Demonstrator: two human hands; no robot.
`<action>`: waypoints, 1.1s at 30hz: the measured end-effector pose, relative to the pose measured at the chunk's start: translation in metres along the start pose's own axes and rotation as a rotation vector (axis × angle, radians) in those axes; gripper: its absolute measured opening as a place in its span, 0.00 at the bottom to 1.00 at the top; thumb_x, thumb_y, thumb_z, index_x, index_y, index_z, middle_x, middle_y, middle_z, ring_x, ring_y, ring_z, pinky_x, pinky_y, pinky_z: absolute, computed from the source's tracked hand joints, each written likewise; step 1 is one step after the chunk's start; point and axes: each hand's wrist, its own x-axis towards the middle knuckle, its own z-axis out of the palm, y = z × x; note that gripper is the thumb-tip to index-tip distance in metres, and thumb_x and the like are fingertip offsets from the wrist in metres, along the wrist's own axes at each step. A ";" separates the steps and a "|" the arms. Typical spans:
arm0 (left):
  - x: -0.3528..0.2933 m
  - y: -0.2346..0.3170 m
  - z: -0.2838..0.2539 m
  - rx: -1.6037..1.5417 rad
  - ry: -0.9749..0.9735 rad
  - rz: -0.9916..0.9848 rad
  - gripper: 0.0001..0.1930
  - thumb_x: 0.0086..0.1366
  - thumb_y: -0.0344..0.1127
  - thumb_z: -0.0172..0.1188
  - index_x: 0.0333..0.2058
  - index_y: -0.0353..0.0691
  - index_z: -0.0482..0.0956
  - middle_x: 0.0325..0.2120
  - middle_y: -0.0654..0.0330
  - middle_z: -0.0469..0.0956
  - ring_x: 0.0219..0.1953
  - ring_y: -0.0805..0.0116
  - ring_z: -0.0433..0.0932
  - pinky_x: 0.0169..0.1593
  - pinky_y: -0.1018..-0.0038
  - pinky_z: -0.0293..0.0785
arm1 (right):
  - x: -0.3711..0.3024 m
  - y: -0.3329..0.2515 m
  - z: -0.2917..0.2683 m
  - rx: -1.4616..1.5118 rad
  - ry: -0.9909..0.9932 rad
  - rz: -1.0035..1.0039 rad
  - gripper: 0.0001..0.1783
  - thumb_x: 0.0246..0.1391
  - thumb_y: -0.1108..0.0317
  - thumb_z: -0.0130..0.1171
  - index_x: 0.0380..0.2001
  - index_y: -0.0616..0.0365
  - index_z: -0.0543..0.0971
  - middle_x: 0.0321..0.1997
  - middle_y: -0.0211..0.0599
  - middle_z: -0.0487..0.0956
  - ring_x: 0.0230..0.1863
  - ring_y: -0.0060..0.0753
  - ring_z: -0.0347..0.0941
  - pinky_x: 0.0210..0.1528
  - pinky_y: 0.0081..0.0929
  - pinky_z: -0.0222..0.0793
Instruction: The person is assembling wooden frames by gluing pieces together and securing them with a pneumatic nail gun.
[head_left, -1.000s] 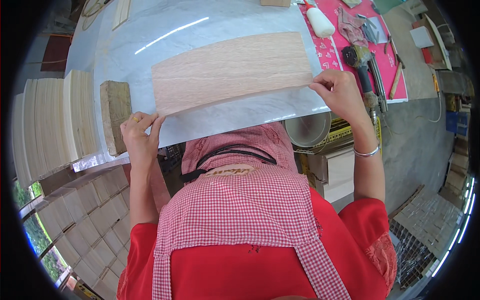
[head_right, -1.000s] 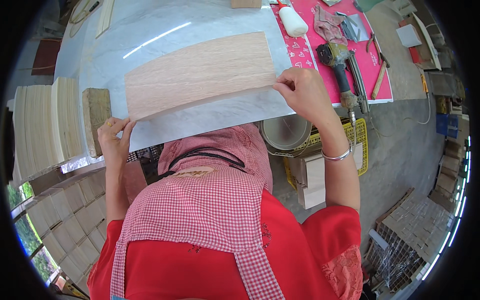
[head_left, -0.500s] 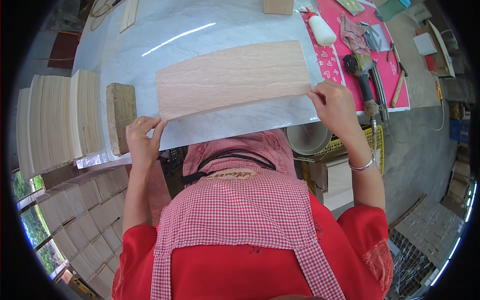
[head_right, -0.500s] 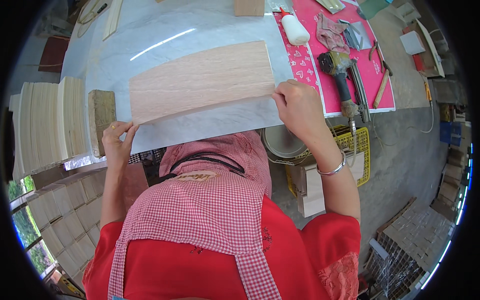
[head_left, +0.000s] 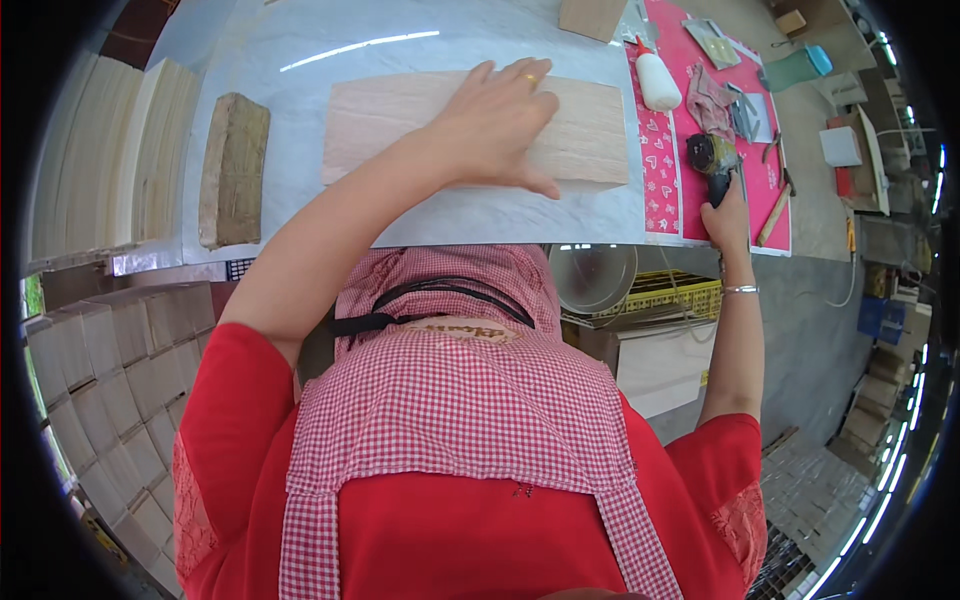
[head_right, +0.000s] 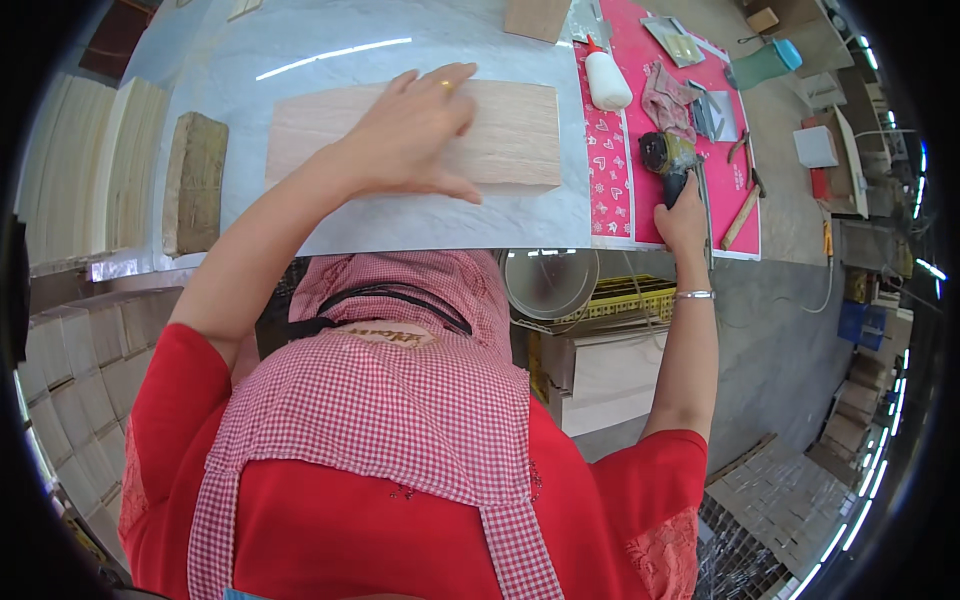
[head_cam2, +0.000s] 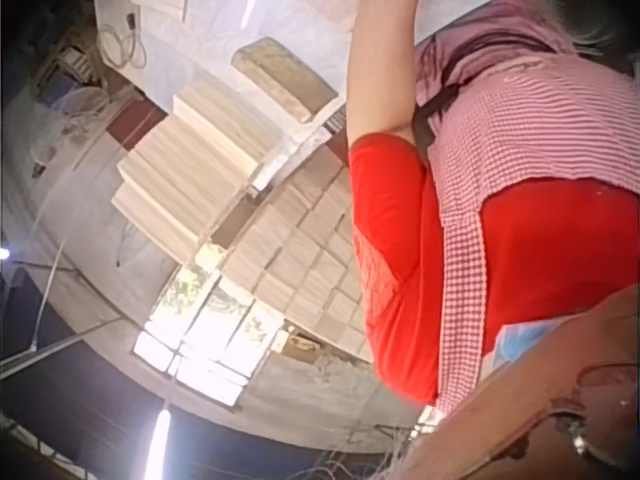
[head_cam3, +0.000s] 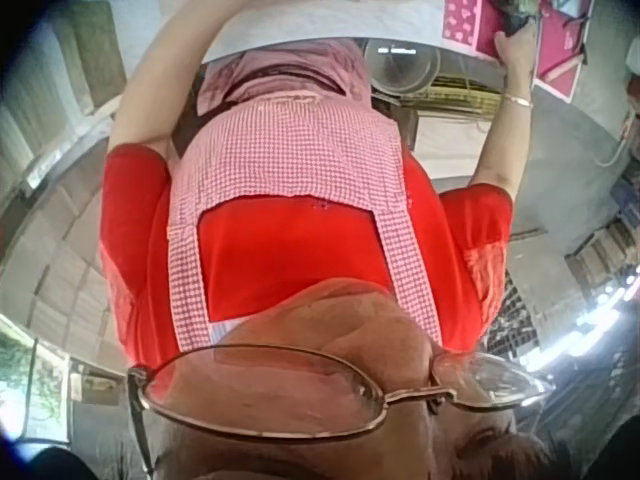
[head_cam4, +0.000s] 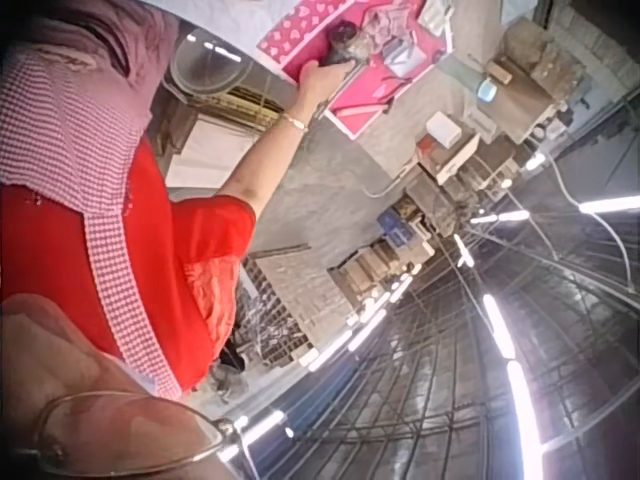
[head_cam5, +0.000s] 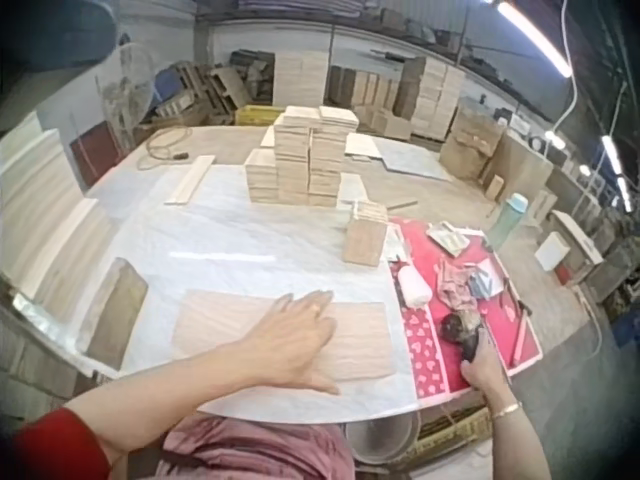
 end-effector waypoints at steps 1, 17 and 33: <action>0.008 0.002 0.005 -0.004 -0.043 0.016 0.42 0.42 0.61 0.75 0.47 0.32 0.77 0.63 0.36 0.64 0.66 0.43 0.63 0.68 0.46 0.56 | 0.003 -0.001 -0.005 -0.028 -0.009 0.037 0.34 0.44 0.65 0.68 0.55 0.68 0.71 0.42 0.64 0.80 0.42 0.59 0.80 0.45 0.48 0.74; 0.028 0.003 0.015 -0.059 -0.158 -0.071 0.40 0.41 0.56 0.75 0.48 0.31 0.78 0.57 0.38 0.70 0.61 0.46 0.68 0.64 0.58 0.63 | -0.096 -0.164 -0.162 0.622 -0.395 0.128 0.12 0.55 0.66 0.70 0.32 0.62 0.79 0.14 0.23 0.72 0.12 0.14 0.64 0.14 0.20 0.57; 0.027 0.004 0.018 -0.072 -0.121 -0.062 0.38 0.39 0.55 0.75 0.45 0.33 0.80 0.56 0.39 0.72 0.60 0.48 0.69 0.62 0.58 0.65 | -0.089 -0.171 -0.162 0.534 -0.519 0.194 0.14 0.57 0.64 0.68 0.38 0.63 0.78 0.17 0.23 0.72 0.11 0.14 0.62 0.13 0.18 0.56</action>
